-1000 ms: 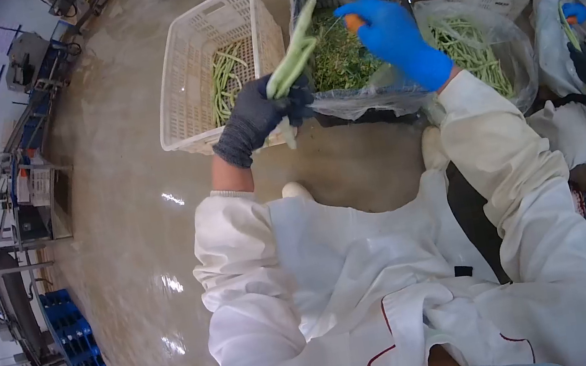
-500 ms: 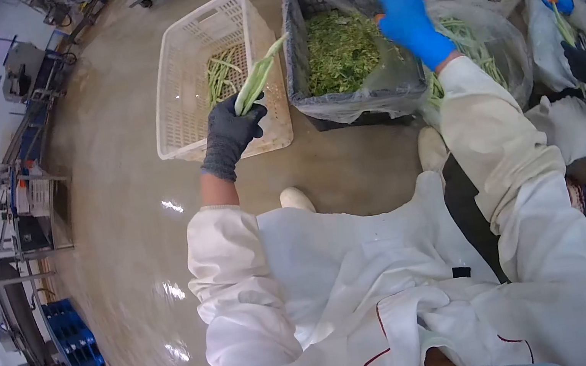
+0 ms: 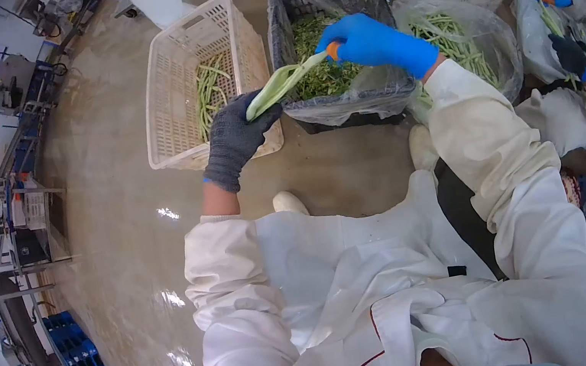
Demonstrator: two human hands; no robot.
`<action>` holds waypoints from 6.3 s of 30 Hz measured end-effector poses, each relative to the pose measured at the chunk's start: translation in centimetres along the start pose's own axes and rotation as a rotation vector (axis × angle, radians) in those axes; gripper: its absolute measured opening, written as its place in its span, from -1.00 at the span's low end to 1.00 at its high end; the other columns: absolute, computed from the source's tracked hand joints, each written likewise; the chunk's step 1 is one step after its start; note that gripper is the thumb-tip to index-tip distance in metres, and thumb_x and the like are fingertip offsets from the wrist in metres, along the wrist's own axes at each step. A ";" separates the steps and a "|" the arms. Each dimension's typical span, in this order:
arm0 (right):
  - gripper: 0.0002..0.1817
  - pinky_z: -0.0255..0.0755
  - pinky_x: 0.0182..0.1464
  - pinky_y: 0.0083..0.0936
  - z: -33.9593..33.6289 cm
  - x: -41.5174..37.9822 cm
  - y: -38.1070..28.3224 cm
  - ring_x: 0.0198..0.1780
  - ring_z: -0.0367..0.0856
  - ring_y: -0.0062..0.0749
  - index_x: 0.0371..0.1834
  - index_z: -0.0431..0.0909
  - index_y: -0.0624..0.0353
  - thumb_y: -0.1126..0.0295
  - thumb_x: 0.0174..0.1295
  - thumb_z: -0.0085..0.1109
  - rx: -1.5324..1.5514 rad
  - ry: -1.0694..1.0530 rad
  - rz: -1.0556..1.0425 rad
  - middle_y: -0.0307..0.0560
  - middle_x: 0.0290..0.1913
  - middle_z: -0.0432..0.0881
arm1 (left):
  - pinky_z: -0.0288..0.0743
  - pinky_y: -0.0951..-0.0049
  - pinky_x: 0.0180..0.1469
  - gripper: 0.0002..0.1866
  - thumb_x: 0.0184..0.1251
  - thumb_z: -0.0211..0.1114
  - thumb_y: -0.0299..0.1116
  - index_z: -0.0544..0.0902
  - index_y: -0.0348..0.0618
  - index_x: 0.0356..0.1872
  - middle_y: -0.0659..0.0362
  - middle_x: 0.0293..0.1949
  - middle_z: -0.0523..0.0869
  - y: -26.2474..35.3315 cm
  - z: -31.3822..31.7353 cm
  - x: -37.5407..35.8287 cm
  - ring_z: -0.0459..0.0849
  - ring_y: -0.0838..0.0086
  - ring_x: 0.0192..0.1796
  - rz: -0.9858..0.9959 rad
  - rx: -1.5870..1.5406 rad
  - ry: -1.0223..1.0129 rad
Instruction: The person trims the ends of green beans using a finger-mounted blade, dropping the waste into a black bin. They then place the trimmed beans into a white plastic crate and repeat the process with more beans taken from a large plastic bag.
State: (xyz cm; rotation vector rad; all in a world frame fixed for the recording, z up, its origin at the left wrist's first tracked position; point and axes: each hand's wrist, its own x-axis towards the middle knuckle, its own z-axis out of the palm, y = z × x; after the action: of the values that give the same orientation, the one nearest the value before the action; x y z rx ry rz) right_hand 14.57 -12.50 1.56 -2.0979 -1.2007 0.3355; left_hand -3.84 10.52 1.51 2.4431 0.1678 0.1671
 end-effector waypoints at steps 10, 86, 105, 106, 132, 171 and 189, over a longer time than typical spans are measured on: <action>-0.70 0.55 -0.13 -0.46 2.5 0.8 -3.0 -0.22 0.64 -0.43 -0.04 0.65 0.22 0.51 0.16 0.09 0.790 0.462 -0.032 0.01 -0.18 0.69 | 0.49 0.52 -0.39 -0.68 0.05 0.52 -0.32 0.66 -0.28 -0.23 0.19 -0.48 0.69 -0.3 3.3 1.3 0.61 0.56 -0.48 -0.085 -0.216 0.257; -0.69 0.47 0.08 -0.36 14.9 2.4 -3.7 -0.02 0.65 -0.26 0.02 0.64 0.13 0.36 0.22 0.16 -0.090 -0.422 0.151 0.05 -0.02 0.69 | 0.51 0.05 -0.15 -0.70 0.22 0.29 -0.12 0.65 -0.14 -0.19 -0.14 -0.29 0.67 4.3 0.1 0.1 0.65 -0.06 -0.19 0.118 -0.550 0.499; -0.64 0.50 -0.11 -0.42 4.2 -1.6 -3.7 -0.21 0.68 -0.35 0.05 0.64 0.10 0.46 0.15 0.11 0.271 0.342 0.011 0.04 -0.16 0.72 | 0.61 0.26 -0.05 -0.59 0.34 0.18 -0.43 0.45 -0.37 0.17 -0.07 0.02 0.63 3.2 -0.4 1.2 0.66 0.24 -0.04 -0.011 -1.596 -0.115; -0.61 0.50 -0.11 -0.43 3.9 -1.6 -3.9 -0.20 0.67 -0.39 0.08 0.63 0.09 0.47 0.15 0.10 0.304 0.349 -0.017 0.02 -0.13 0.72 | 0.61 0.30 -0.08 -0.59 0.34 0.18 -0.43 0.46 -0.36 0.17 -0.06 0.01 0.64 3.5 -0.4 1.2 0.67 0.27 -0.07 -0.008 -1.530 -0.143; -0.74 0.45 -0.28 -0.32 4.3 -1.5 -2.6 -0.46 0.53 -0.18 -0.18 0.65 0.21 0.44 0.06 0.10 0.651 0.179 0.043 0.11 -0.38 0.64 | 0.53 0.53 -0.42 -0.62 0.22 0.23 -0.53 0.57 -0.41 0.08 0.03 -0.27 0.72 5.0 0.9 -0.4 0.65 0.45 -0.46 -0.061 -1.121 -0.240; -0.76 0.48 -0.18 -0.28 3.9 -1.1 -2.7 -0.28 0.64 0.00 -0.21 0.68 0.17 0.44 0.06 0.11 0.031 0.461 -0.055 0.11 -0.28 0.69 | 0.56 0.50 -0.43 -0.69 0.15 0.31 -0.53 0.63 -0.45 -0.07 0.01 -0.34 0.75 4.3 1.7 0.0 0.67 0.45 -0.50 -0.201 -0.958 -0.404; -0.79 0.42 -0.03 -0.26 1.8 -2.1 -3.0 -0.13 0.56 -0.07 -0.24 0.66 0.15 0.49 0.03 0.14 -0.240 0.149 -0.336 0.06 -0.32 0.60 | 0.48 0.54 -0.61 -0.76 0.17 0.35 -0.43 0.66 -0.34 -0.17 0.10 -0.46 0.74 2.1 2.4 0.1 0.66 0.49 -0.59 -0.441 -0.525 -0.349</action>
State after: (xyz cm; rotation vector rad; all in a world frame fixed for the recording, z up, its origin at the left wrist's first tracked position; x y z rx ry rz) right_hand 10.51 -12.46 2.05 -2.0262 -1.5325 -0.1222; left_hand -3.17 7.44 1.01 1.8239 0.4393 -0.3649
